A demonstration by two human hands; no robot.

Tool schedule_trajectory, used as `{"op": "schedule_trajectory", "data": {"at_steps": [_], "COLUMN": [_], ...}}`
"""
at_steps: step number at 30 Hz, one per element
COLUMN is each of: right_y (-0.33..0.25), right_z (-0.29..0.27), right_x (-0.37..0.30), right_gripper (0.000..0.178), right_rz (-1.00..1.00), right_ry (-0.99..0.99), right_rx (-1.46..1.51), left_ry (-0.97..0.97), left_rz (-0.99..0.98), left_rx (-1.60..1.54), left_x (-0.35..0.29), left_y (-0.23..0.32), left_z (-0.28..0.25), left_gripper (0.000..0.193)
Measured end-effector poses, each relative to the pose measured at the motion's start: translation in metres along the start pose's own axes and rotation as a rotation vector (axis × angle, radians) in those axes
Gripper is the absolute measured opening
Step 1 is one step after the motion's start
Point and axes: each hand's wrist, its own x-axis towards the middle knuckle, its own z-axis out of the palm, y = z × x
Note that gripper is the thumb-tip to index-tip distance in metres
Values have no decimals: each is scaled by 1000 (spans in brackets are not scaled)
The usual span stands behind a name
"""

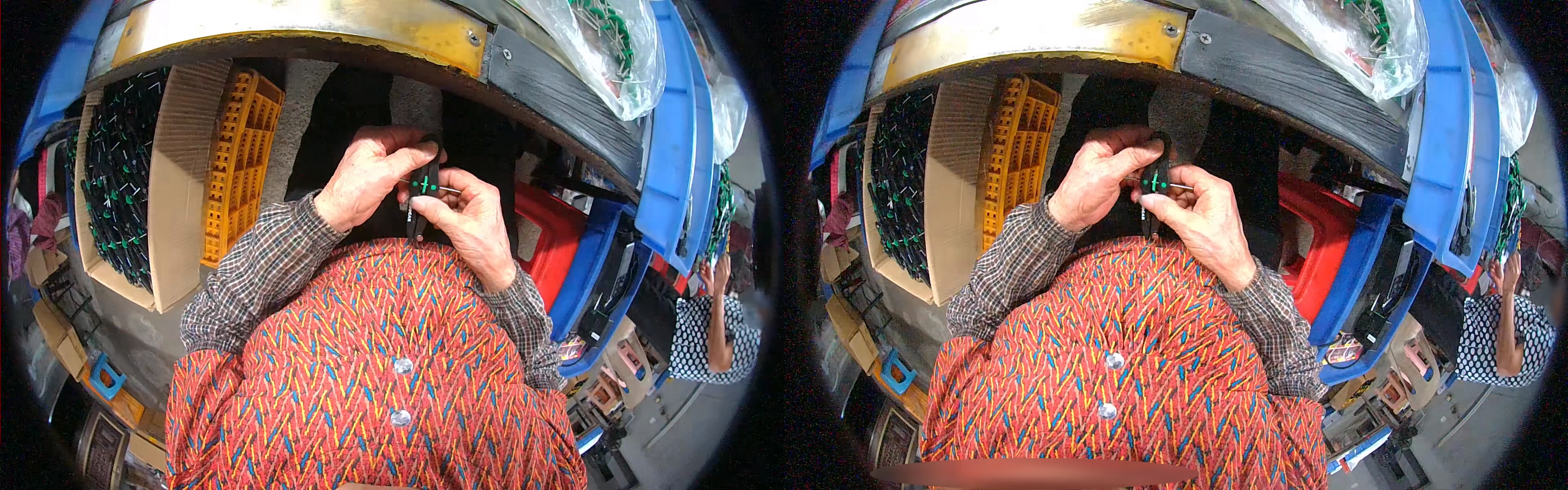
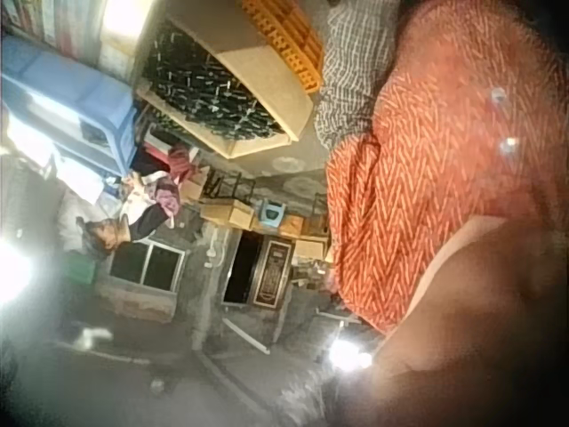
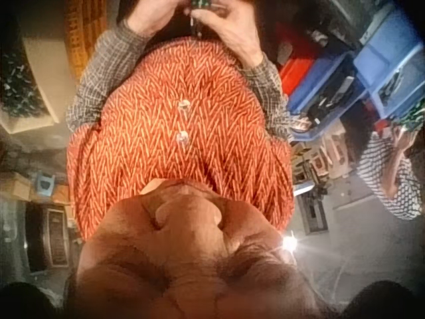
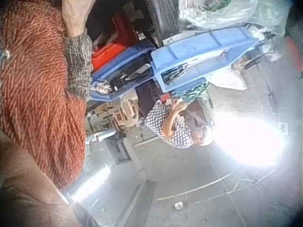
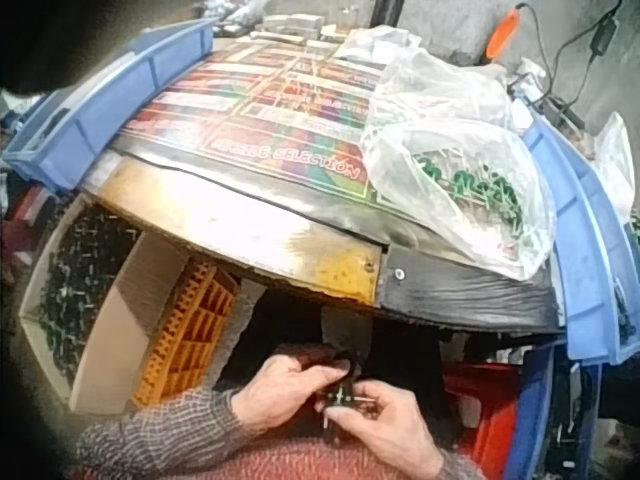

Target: The person assembles small components by fitting pins through plastic rings and attaching them to black plastic pieces by hand, then places the assembled pieces into a tray.

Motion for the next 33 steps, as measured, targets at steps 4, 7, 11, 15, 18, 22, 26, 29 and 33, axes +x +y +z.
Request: {"op": "schedule_trajectory", "data": {"at_steps": [4, 7, 11, 15, 18, 22, 26, 29, 33], "right_y": [-7, -7, -9, -6, -4, 2, -2, -6, -1], "right_z": [-1, 0, 4, 3, -3, -2, 4, 6, 5], "right_x": [1, 1, -1, -1, -3, -3, -3, -7, -6], "right_gripper": [21, 19, 17, 17, 19, 17, 15, 14, 12], "right_rz": [41, 15, -38, -29, 20, 23, 5, 3, 2], "right_ry": [26, 25, 26, 29, 82, 122, 101, 110, 137], "right_rx": [-60, -74, -36, 7, 3, 64, 39, -47, -92], "left_ry": [-17, -23, -33, -39, -21, -23, 25, 17, 121], "left_rz": [8, 28, 48, 37, 44, 69, 102, 84, 196], "left_rx": [22, 39, 26, 25, 17, 5, 12, 108, 389], "left_x": [-3, -3, -3, -2, -2, -6, -18, -27, -40], "left_y": [7, 5, 2, -1, 5, 8, 13, 16, 20], "left_z": [3, 3, 1, -1, 1, -7, -17, -26, -49], "left_gripper": [23, 23, 20, 19, 19, 18, 20, 24, 26]}}
